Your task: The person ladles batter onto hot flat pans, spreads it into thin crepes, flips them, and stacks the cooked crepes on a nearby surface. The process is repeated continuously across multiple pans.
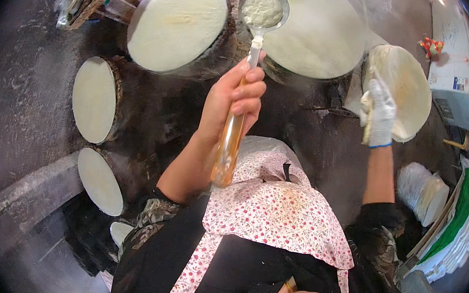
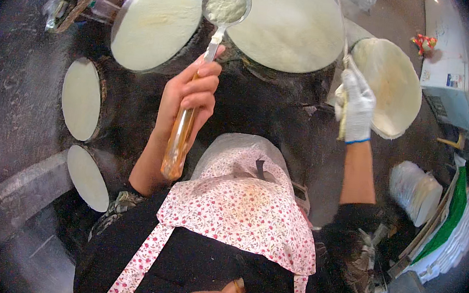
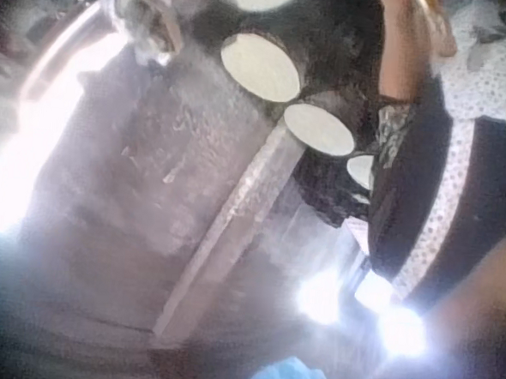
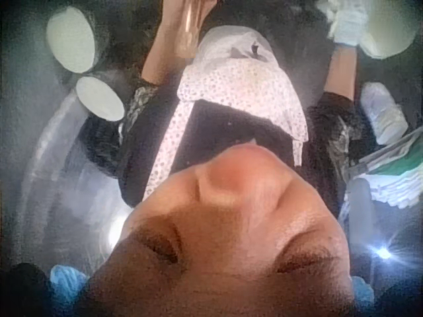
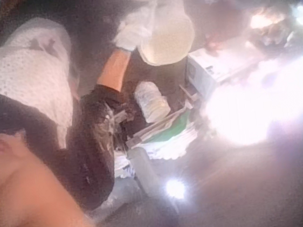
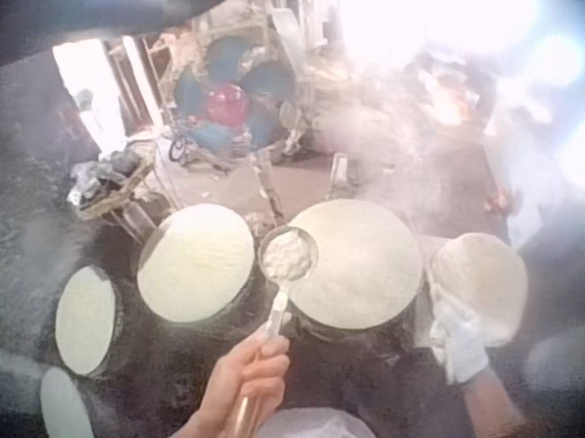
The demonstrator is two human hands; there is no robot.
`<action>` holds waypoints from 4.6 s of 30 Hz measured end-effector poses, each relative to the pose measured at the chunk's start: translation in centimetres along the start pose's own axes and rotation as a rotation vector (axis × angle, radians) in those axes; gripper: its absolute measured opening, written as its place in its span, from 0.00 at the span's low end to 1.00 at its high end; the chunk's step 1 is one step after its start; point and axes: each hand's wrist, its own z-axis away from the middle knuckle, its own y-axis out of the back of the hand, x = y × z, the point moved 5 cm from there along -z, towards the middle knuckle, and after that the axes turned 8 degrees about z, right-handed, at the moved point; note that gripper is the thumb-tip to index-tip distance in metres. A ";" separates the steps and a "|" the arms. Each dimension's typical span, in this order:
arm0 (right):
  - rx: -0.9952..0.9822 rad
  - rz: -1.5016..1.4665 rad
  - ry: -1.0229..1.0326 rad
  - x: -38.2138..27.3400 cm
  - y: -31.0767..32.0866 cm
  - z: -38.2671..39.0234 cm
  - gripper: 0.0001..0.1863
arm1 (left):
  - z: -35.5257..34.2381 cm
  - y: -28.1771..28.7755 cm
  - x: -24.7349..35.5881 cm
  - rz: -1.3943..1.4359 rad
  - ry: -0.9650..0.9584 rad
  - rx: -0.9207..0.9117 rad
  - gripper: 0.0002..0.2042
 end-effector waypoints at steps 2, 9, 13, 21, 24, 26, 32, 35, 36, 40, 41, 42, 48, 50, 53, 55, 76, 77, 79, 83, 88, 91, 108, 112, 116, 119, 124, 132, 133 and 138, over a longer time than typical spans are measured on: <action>0.092 -0.006 -0.095 4.1 -2.1 0.1 0.20 | 2.6 0.2 0.6 -0.012 -0.051 0.050 0.15; -0.223 0.647 0.454 9.7 -2.4 6.5 0.22 | 11.3 4.3 -0.5 -0.125 -0.209 0.189 0.18; 0.022 0.160 -0.160 12.7 7.0 -0.8 0.28 | 17.4 8.8 -1.3 -0.086 -0.347 0.218 0.08; -0.518 0.494 0.215 16.8 11.8 -8.1 0.26 | 25.2 17.1 -14.7 0.110 -0.771 0.176 0.09; -0.293 0.859 0.518 17.7 13.6 -5.8 0.28 | 29.6 18.7 -18.7 0.243 -0.855 0.070 0.11; -0.319 0.829 0.427 19.8 13.2 -4.3 0.31 | 31.3 19.0 -21.1 0.359 -0.908 -0.003 0.11; -0.794 0.746 0.741 20.9 0.0 6.7 0.35 | 39.8 20.9 -26.0 0.475 -1.202 0.028 0.14; -0.935 0.754 0.438 17.7 -8.5 15.6 0.36 | 44.8 22.7 -28.4 0.555 -1.298 -0.045 0.15; -1.030 0.627 0.310 16.9 -11.0 20.1 0.35 | 46.8 23.4 -29.4 0.542 -1.340 -0.043 0.16; -1.461 0.675 0.334 17.3 -19.5 38.4 0.28 | 53.9 27.0 -34.3 0.540 -1.530 -0.086 0.18; -1.584 0.667 0.743 17.7 -20.6 43.5 0.25 | 55.4 27.9 -36.1 0.571 -1.576 -0.103 0.18; -1.716 0.599 1.153 18.3 -21.3 48.6 0.22 | 56.8 28.7 -37.7 0.596 -1.624 -0.129 0.18; -2.175 0.711 1.457 25.1 -22.9 68.8 0.26 | 62.1 32.2 -47.0 0.858 -2.033 -0.163 0.15; -2.371 0.426 1.194 25.1 -24.6 74.5 0.26 | 62.3 32.8 -49.5 0.990 -2.110 -0.080 0.15; -2.393 0.236 0.792 26.3 -29.4 81.6 0.25 | 61.5 32.9 -51.9 1.106 -2.240 -0.018 0.16; -2.441 0.403 0.728 28.7 -34.2 85.7 0.20 | 60.6 32.6 -52.4 1.175 -2.314 -0.078 0.18; -2.519 0.508 1.290 30.5 -37.9 101.9 0.20 | 58.8 26.3 -45.0 1.330 -2.678 -0.381 0.26; -2.547 0.416 1.242 29.0 -38.8 101.7 0.20 | 59.0 26.4 -45.1 1.316 -2.643 -0.464 0.26; -2.555 0.401 0.812 26.8 -42.8 100.9 0.16 | 59.6 26.8 -45.8 1.314 -2.652 -0.342 0.27; -2.400 0.370 0.667 24.7 -54.9 96.3 0.15 | 61.3 27.3 -44.7 1.215 -2.603 -0.373 0.26; -1.913 0.740 0.863 29.6 -70.6 82.9 0.23 | 62.8 28.1 -39.7 1.219 -2.498 -0.389 0.27; -1.732 0.953 0.992 34.5 -75.3 76.1 0.28 | 63.5 28.7 -36.2 1.212 -2.430 -0.405 0.24; -1.670 0.607 1.852 30.6 -77.8 86.4 0.18 | 64.9 28.0 -27.8 1.333 -2.376 -0.129 0.22; -1.830 0.746 2.124 35.3 -79.6 93.0 0.21 | 64.8 27.2 -27.2 1.336 -2.439 -0.249 0.25; -1.889 0.729 2.132 37.0 -81.0 94.3 0.20 | 64.6 27.0 -26.9 1.390 -2.442 -0.204 0.24; -1.928 0.812 2.014 37.4 -82.9 93.6 0.20 | 64.8 27.1 -26.8 1.389 -2.430 -0.173 0.24; -2.275 0.878 1.885 37.3 -84.0 93.1 0.16 | 65.4 27.2 -27.1 1.358 -2.429 -0.187 0.24; -2.440 0.607 1.242 14.9 -73.5 82.1 0.12 | 66.9 28.4 -29.9 1.154 -2.260 -0.241 0.25; -2.331 0.518 1.219 11.0 -70.9 79.1 0.10 | 67.1 28.7 -30.5 1.114 -2.223 -0.230 0.25; -1.612 0.451 0.969 -3.1 -56.3 59.4 0.10 | 68.3 29.6 -32.6 0.836 -1.974 -0.173 0.25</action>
